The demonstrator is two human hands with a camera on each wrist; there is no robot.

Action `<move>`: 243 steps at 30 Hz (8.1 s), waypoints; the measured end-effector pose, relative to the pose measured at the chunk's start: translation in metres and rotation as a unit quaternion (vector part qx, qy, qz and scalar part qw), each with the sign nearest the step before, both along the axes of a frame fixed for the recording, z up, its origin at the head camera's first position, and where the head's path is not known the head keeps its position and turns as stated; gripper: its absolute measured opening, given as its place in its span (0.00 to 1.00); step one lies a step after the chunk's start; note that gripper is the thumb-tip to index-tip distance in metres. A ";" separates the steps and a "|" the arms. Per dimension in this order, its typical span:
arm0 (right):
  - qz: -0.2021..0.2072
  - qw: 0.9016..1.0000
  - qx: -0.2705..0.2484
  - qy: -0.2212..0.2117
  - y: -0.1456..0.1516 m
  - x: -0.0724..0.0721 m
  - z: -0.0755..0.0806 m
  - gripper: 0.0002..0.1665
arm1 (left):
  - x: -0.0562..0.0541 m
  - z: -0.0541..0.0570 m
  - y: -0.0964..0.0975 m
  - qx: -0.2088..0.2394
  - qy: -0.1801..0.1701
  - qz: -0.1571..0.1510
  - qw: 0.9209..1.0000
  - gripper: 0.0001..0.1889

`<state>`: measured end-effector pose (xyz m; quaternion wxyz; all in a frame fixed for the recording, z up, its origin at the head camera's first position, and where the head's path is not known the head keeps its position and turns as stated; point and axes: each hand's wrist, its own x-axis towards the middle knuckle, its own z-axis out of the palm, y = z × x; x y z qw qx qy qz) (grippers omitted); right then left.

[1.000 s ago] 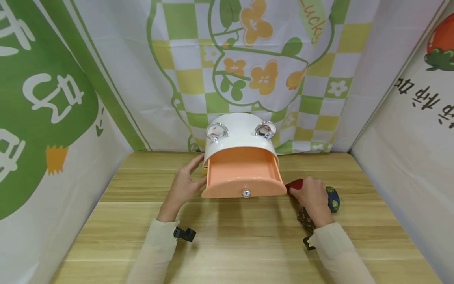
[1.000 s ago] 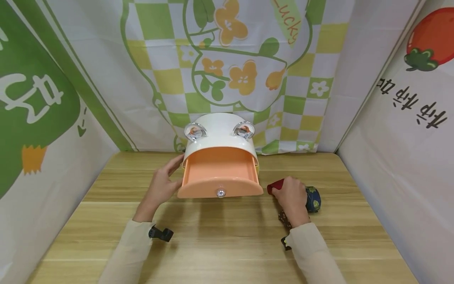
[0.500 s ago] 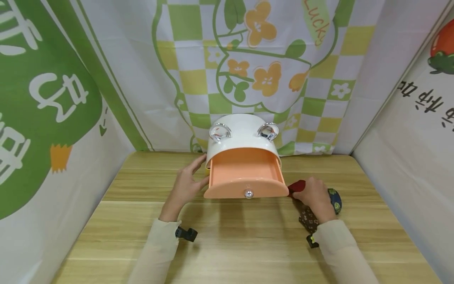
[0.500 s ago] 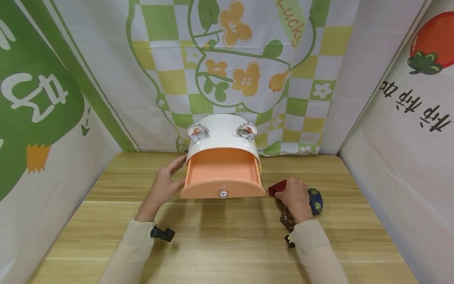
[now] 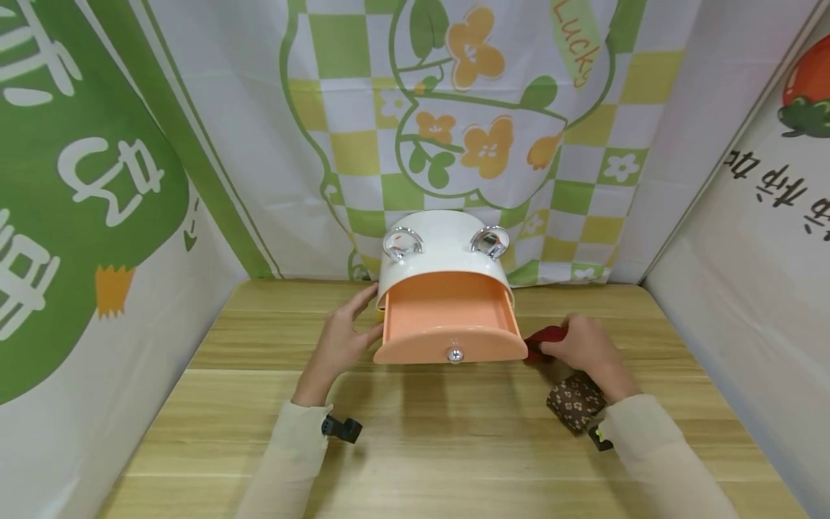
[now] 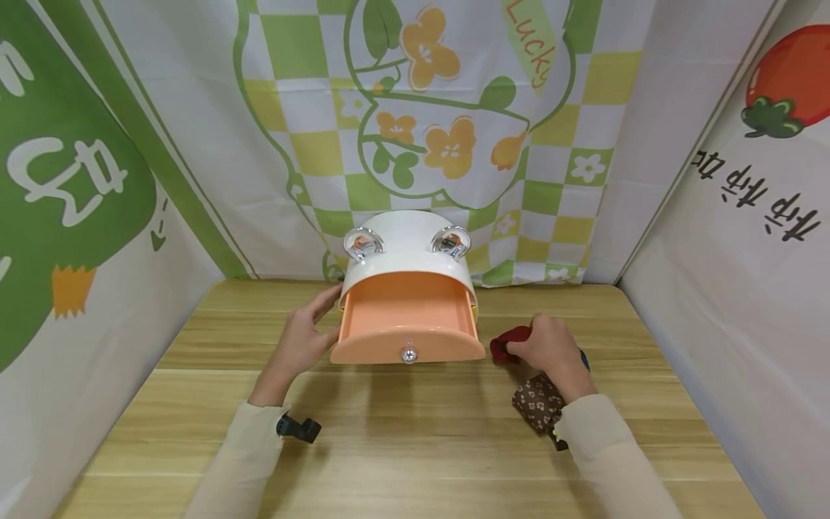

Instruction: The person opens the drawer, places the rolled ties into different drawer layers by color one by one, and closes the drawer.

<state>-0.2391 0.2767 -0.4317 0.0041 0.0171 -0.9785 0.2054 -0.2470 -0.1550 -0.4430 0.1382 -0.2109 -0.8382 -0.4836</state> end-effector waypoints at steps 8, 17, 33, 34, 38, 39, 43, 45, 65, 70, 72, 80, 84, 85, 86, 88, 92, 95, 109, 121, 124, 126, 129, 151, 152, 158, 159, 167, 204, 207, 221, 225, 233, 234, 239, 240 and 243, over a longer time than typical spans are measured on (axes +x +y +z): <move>0.047 0.999 -0.007 0.014 0.011 0.004 0.018 0.37 | 0.000 -0.001 0.001 0.002 0.007 -0.003 1.000 0.38; 0.074 0.997 -0.024 0.021 0.014 0.014 0.051 0.39 | 0.001 0.001 0.001 -0.003 0.007 0.000 1.000 0.38; 0.106 0.993 0.025 0.055 0.001 0.024 0.137 0.38 | 0.001 0.000 0.001 -0.001 0.002 0.002 1.000 0.38; 0.106 0.993 0.020 0.050 -0.001 0.025 0.142 0.38 | 0.001 0.000 0.001 0.000 0.002 0.001 1.000 0.38; 0.113 0.992 0.013 0.046 -0.009 0.028 0.160 0.36 | 0.000 0.000 0.002 -0.001 0.001 0.000 1.000 0.38; 0.116 0.992 0.015 0.048 -0.011 0.028 0.163 0.36 | 0.000 0.000 0.002 -0.001 0.001 0.000 1.000 0.38; 0.129 0.990 0.027 0.052 -0.020 0.028 0.177 0.35 | -0.001 0.000 0.002 -0.001 0.001 0.003 1.000 0.38; 0.136 0.989 0.033 0.051 -0.025 0.027 0.182 0.35 | -0.001 0.000 0.001 0.000 0.001 0.002 1.000 0.38; 0.217 0.975 0.003 0.037 -0.097 0.021 0.194 0.23 | -0.001 -0.001 0.000 -0.001 0.012 -0.001 1.000 0.38; 0.225 0.974 -0.005 0.033 -0.113 0.018 0.190 0.24 | 0.000 -0.001 0.000 0.001 0.013 0.001 1.000 0.38; 0.226 0.974 -0.008 0.030 -0.119 0.017 0.188 0.24 | -0.001 -0.001 0.000 0.002 0.014 0.001 1.000 0.38; 0.225 0.974 0.000 0.028 -0.136 0.014 0.177 0.23 | 0.000 0.000 0.000 0.003 0.016 0.001 1.000 0.38; 0.226 0.974 -0.011 0.024 -0.141 0.014 0.170 0.24 | 0.000 0.001 0.000 0.003 0.011 0.000 1.000 0.38; 0.227 0.974 -0.016 0.023 -0.142 0.013 0.168 0.23 | 0.000 0.001 0.000 0.003 0.009 0.001 1.000 0.38; 0.230 0.973 -0.020 0.027 -0.143 0.013 0.165 0.22 | 0.000 0.001 0.000 0.004 0.009 0.000 1.000 0.38; 0.235 0.971 -0.026 0.031 -0.145 0.012 0.161 0.19 | 0.000 0.001 0.000 0.004 0.007 0.001 1.000 0.38; 0.248 0.967 -0.035 0.037 -0.148 0.009 0.153 0.13 | 0.000 0.001 -0.001 0.003 0.007 0.004 1.000 0.37; 0.249 0.967 -0.034 0.038 -0.149 0.008 0.147 0.13 | 0.000 0.000 -0.001 0.001 0.006 0.005 1.000 0.37; 0.239 0.970 -0.026 0.030 -0.145 0.010 0.133 0.28 | 0.000 -0.001 0.000 0.000 0.006 0.003 1.000 0.37; 0.199 0.978 -0.058 0.019 -0.128 0.019 0.156 0.37 | 0.000 -0.001 0.000 0.006 0.012 0.003 1.000 0.37; 0.197 0.978 -0.063 0.031 -0.122 0.023 0.163 0.33 | 0.000 0.000 0.000 0.004 0.011 0.005 1.000 0.37; 0.200 0.977 -0.064 0.042 -0.119 0.027 0.168 0.29 | -0.001 0.000 0.000 0.002 0.010 0.006 1.000 0.37; 0.207 0.974 -0.067 0.055 -0.115 0.036 0.172 0.22 | -0.001 0.000 0.000 0.000 0.008 0.007 1.000 0.37; 0.194 0.954 -0.159 0.163 -0.128 0.103 0.098 0.10 | 0.000 -0.001 0.000 0.010 0.003 -0.002 1.000 0.38; 0.185 0.954 -0.176 0.155 -0.131 0.104 0.091 0.09 | 0.000 0.000 0.000 0.010 0.004 -0.001 1.000 0.38; 0.106 0.948 -0.276 0.120 -0.144 0.109 0.052 0.08 | -0.001 -0.002 0.001 0.014 0.011 -0.003 1.000 0.37; 0.093 0.946 -0.286 0.123 -0.146 0.109 0.047 0.08 | -0.001 -0.002 0.002 0.014 0.011 -0.003 1.000 0.37; 0.047 0.917 -0.356 0.174 -0.162 0.108 0.020 0.08 | -0.002 -0.003 0.002 0.007 0.008 0.002 1.000 0.37; 0.067 0.896 -0.384 0.211 -0.181 0.074 0.031 0.12 | -0.002 -0.002 -0.001 0.016 0.003 -0.004 1.000 0.39; 0.069 0.894 -0.394 0.202 -0.182 0.066 0.033 0.12 | -0.002 -0.003 -0.002 0.015 0.012 -0.007 1.000 0.39; 0.054 0.901 -0.377 0.206 -0.182 0.039 0.036 0.14 | -0.001 -0.002 -0.002 0.004 0.006 0.000 1.000 0.39; 0.052 0.901 -0.382 0.198 -0.182 0.035 0.036 0.14 | 0.000 -0.001 -0.001 0.000 0.010 0.009 1.000 0.39; 0.048 0.906 -0.381 0.180 -0.182 0.029 0.036 0.15 | 0.000 -0.003 -0.001 0.012 -0.001 0.013 1.000 0.38; 0.048 0.906 -0.381 0.179 -0.182 0.028 0.037 0.16 | 0.000 -0.003 -0.001 0.011 -0.001 0.014 1.000 0.38; 0.049 0.908 -0.376 0.177 -0.182 0.025 0.037 0.16 | -0.001 -0.003 -0.001 0.010 -0.001 0.014 1.000 0.38; 0.049 0.909 -0.375 0.177 -0.182 0.024 0.037 0.16 | -0.001 -0.003 -0.001 0.011 -0.001 0.013 1.000 0.38; 0.046 0.912 -0.370 0.174 -0.183 0.023 0.037 0.16 | -0.001 -0.003 -0.001 0.011 0.002 0.011 1.000 0.38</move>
